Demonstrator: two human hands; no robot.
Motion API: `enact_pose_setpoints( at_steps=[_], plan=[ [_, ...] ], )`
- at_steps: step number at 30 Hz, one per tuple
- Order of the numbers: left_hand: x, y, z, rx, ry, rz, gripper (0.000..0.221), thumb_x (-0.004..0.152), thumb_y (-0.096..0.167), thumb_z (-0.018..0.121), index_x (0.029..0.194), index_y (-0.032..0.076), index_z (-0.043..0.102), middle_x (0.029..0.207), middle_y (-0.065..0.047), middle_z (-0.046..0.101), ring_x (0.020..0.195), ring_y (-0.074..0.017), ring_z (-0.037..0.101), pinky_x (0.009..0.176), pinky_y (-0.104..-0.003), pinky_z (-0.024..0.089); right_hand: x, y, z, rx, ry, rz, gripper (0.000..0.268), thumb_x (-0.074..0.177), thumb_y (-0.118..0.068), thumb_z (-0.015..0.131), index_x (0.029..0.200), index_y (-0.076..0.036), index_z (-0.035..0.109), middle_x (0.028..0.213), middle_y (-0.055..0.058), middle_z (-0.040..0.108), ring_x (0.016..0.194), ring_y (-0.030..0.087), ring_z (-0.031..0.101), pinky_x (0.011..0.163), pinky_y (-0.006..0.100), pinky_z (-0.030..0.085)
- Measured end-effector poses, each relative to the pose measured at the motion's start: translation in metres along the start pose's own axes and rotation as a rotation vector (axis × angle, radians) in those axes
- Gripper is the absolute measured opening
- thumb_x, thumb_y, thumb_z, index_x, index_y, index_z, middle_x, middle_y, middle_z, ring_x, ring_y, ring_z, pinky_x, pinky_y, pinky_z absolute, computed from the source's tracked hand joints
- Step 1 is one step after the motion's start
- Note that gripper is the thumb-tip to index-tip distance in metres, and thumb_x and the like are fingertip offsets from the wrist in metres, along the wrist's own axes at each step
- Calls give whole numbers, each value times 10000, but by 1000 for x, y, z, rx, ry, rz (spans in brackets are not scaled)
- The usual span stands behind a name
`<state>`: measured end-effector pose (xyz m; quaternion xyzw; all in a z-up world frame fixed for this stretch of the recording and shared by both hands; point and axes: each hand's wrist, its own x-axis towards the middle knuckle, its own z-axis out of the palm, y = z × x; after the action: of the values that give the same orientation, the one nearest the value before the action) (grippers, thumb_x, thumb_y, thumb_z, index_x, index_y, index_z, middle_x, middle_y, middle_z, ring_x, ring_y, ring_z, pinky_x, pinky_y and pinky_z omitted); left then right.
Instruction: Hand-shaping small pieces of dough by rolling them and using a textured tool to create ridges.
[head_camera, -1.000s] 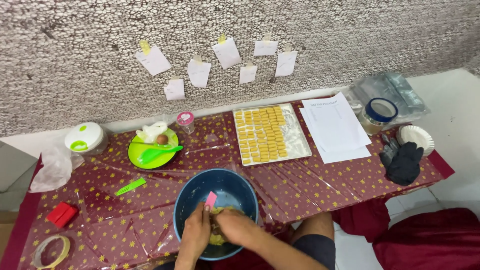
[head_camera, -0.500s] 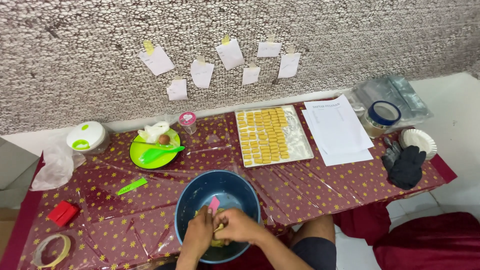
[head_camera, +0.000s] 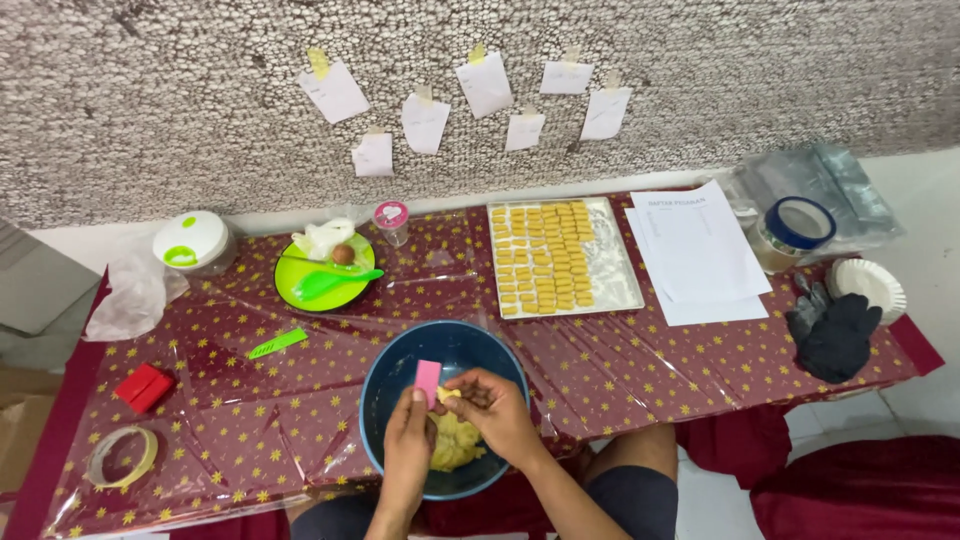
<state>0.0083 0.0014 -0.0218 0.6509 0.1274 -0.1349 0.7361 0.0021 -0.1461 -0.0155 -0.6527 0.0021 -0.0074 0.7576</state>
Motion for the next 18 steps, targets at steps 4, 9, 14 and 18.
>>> enact_pose_setpoints(
  at_steps=[4, 9, 14, 18],
  plan=[
    [13, -7, -4, -355, -6, -137, 281, 1059, 343, 527, 1146, 102, 643, 676, 51, 357, 555, -55, 285, 503, -233, 219, -5, 3, -2, 27, -86, -13, 150, 895, -80, 821, 1002, -85, 716, 951, 43, 763, 901, 130, 739, 854, 281, 614],
    [33, -24, -6, -678, -92, -257, 415, 1094, 279, 447, 1310, -7, 657, 831, -48, 498, 627, -120, 437, 493, -232, 350, -11, -12, 12, -375, -123, -223, 148, 827, -178, 890, 938, -123, 808, 919, 22, 698, 853, 130, 652, 787, 277, 529],
    [37, -9, -4, -702, 69, -87, 355, 1085, 307, 482, 1314, 44, 553, 1028, -162, 622, 961, -299, 642, 922, -419, 547, -17, -11, 7, -584, -421, -309, 297, 1030, -120, 589, 1300, -64, 696, 1356, 153, 696, 1290, 320, 632, 1150, 462, 446],
    [25, 1, 0, -670, 78, -54, 368, 1109, 310, 414, 1378, 70, 489, 1021, -202, 624, 967, -320, 671, 890, -426, 582, -11, -20, 23, -504, -269, -337, 120, 979, -221, 749, 966, -101, 747, 935, 29, 772, 839, 169, 718, 773, 326, 539]
  ],
)
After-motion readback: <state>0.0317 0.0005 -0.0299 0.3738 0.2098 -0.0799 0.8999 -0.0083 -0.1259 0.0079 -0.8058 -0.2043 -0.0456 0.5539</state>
